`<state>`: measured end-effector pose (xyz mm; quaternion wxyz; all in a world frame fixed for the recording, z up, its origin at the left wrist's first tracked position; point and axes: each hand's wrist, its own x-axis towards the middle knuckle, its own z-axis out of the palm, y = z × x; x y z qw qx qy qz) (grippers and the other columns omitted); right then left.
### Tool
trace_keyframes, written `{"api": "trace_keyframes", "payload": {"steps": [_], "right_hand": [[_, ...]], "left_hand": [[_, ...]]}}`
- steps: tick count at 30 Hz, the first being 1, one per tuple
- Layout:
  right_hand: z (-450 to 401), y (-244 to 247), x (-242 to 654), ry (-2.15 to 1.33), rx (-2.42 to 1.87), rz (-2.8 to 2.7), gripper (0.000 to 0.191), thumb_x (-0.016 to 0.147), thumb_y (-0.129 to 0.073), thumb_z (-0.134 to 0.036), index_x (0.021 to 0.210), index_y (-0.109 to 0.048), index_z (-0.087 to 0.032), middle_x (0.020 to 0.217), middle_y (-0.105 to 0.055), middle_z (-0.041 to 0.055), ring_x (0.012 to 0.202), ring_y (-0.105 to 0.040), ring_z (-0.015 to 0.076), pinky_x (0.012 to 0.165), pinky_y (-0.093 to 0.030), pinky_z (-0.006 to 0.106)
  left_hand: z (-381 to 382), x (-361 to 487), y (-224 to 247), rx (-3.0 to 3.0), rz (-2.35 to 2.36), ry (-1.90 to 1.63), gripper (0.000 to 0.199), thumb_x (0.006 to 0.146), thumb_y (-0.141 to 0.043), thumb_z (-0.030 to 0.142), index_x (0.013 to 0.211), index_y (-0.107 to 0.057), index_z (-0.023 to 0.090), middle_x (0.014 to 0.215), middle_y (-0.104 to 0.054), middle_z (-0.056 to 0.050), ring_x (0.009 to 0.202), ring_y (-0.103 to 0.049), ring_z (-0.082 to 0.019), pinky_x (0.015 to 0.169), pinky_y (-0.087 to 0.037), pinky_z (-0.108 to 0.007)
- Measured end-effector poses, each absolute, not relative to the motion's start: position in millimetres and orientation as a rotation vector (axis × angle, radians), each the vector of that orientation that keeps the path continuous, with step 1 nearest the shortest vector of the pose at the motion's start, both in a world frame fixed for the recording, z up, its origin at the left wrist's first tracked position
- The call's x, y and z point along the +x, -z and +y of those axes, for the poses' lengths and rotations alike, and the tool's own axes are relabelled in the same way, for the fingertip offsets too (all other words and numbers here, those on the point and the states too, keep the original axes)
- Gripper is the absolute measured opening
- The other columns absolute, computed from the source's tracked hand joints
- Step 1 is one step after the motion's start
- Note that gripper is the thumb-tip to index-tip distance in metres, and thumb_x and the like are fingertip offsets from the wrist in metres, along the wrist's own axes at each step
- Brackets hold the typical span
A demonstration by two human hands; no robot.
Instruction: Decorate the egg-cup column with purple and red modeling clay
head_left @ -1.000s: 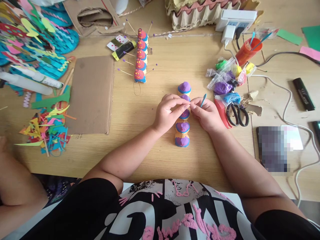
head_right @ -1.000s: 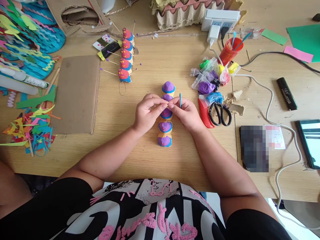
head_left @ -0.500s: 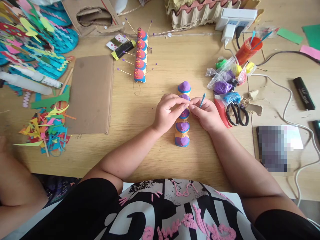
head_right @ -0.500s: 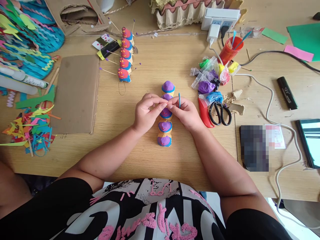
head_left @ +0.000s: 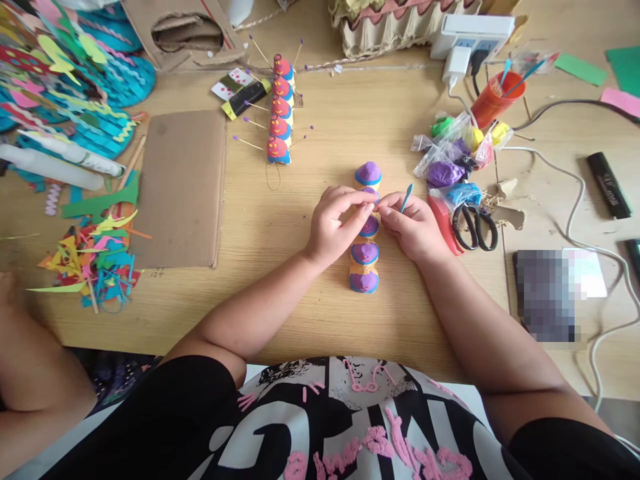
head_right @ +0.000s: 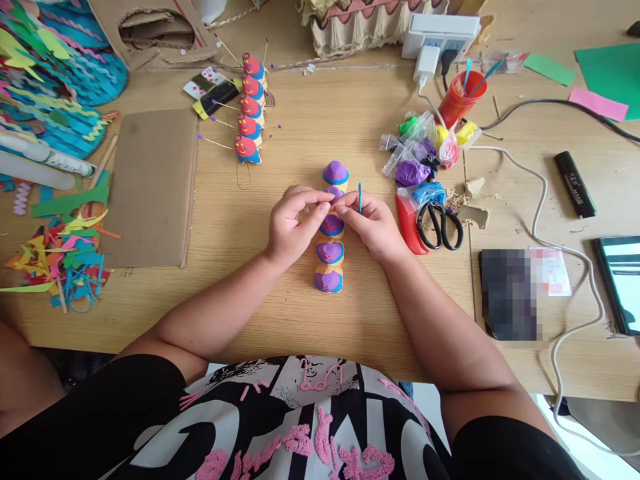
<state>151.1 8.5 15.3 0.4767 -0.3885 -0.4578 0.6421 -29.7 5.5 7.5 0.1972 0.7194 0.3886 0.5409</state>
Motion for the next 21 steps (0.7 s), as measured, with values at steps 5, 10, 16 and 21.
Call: {"api": "trace_keyframes", "payload": {"steps": [5,10,16,21], "right_hand": [[7.8,-15.5,150.9,-1.568,-0.953,-1.119,0.041,0.072,-0.094,-0.055,0.080,-0.074,-0.021,0.071,-0.063,-0.0022,0.062,-0.049,0.0096,0.056,-0.041,0.023],[8.2,-14.5,150.9,-1.570,-0.953,-1.129,0.042,0.072,-0.093,-0.057,0.080,-0.072,-0.021,0.072,-0.063,-0.0019,0.062,-0.048,0.0095,0.054,-0.038,0.023],[8.9,-15.1,150.5,-1.559,-0.970,-1.128,0.044,0.070,-0.093,-0.059,0.080,-0.072,-0.021,0.071,-0.063,-0.0016,0.062,-0.048,0.0104,0.054,-0.039,0.024],[9.2,-17.3,149.3,-1.561,-0.974,-1.130,0.046,0.068,-0.094,-0.061,0.077,-0.071,-0.021,0.068,-0.062,-0.0013,0.064,-0.053,0.0122,0.057,-0.043,0.025]], "left_hand": [[5.1,-30.0,-8.4,2.063,1.110,-1.496,0.015,0.106,-0.064,0.033,0.105,-0.077,0.026,0.099,-0.078,-0.002,0.096,-0.072,-0.015,0.093,-0.058,-0.035],[4.8,-30.6,-8.6,2.073,1.083,-1.522,0.011,0.104,-0.067,0.028,0.106,-0.078,0.027,0.097,-0.077,-0.001,0.095,-0.070,-0.015,0.094,-0.057,-0.035],[4.3,-31.3,-6.9,2.083,1.151,-1.405,0.017,0.104,-0.067,0.040,0.109,-0.078,0.028,0.098,-0.077,-0.003,0.097,-0.069,-0.018,0.094,-0.057,-0.039],[4.8,-30.8,-6.2,2.083,1.126,-1.388,0.015,0.101,-0.072,0.039,0.108,-0.077,0.027,0.100,-0.078,-0.003,0.100,-0.071,-0.019,0.096,-0.057,-0.040]]}}
